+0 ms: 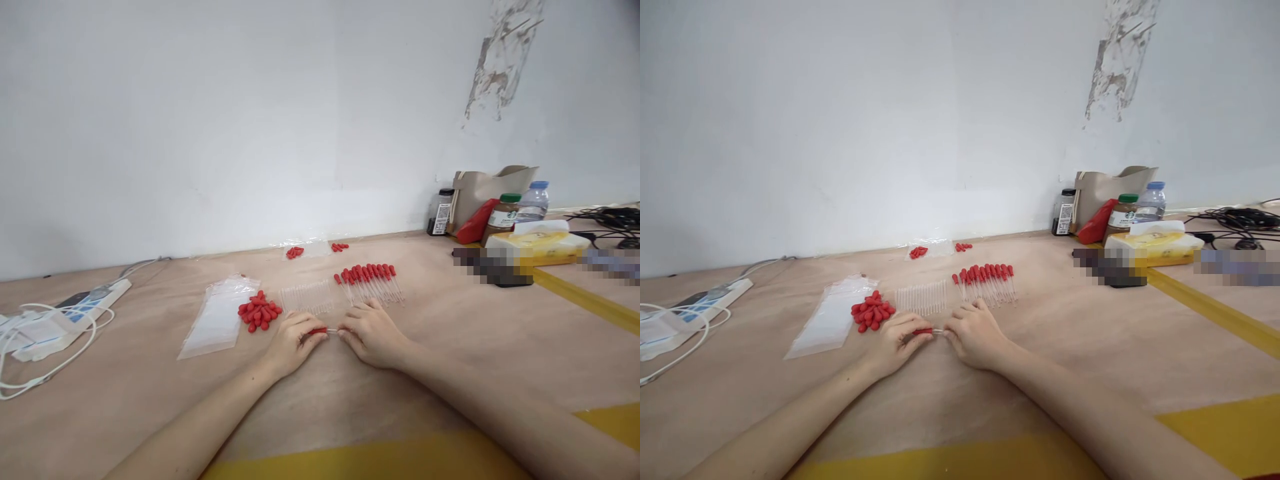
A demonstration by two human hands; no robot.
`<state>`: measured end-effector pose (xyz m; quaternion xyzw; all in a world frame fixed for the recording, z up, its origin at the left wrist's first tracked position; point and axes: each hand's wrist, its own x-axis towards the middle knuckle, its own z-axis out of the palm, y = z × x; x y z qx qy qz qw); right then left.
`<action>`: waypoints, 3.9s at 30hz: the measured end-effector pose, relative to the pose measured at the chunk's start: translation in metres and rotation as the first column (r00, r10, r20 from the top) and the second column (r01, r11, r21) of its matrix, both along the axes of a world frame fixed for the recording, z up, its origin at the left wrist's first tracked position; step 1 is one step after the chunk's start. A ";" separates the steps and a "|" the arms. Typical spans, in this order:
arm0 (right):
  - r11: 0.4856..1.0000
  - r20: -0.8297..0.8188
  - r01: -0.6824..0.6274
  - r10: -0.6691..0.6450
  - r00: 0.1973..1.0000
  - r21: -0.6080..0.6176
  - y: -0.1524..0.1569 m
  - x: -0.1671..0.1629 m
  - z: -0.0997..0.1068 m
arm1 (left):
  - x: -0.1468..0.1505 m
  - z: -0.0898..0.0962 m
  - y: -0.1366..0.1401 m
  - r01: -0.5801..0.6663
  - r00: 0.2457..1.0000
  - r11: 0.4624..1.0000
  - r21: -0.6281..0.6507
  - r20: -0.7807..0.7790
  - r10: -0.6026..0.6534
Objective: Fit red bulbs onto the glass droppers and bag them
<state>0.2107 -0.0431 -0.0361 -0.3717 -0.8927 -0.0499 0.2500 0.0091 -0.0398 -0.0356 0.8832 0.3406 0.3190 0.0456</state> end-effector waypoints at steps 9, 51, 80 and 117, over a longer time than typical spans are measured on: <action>0.880 -0.062 0.376 -0.410 0.910 -0.291 0.029 0.016 0.024 | -0.005 -0.005 -0.008 -0.172 0.981 0.982 -0.081 0.074 0.178; 0.767 0.026 0.574 -0.593 0.805 -0.286 0.079 -0.030 0.013 | -0.007 0.000 -0.005 -0.190 0.982 0.980 -0.065 -0.017 0.189; 0.780 0.008 0.582 -0.597 0.803 -0.230 0.056 -0.015 0.036 | -0.098 0.038 0.106 -0.798 0.557 0.460 -0.389 -0.187 0.809; 0.998 -0.289 -0.030 0.013 0.957 -0.054 0.006 0.005 -0.008 | -0.008 -0.012 0.008 -0.059 0.873 0.907 -0.417 0.418 0.249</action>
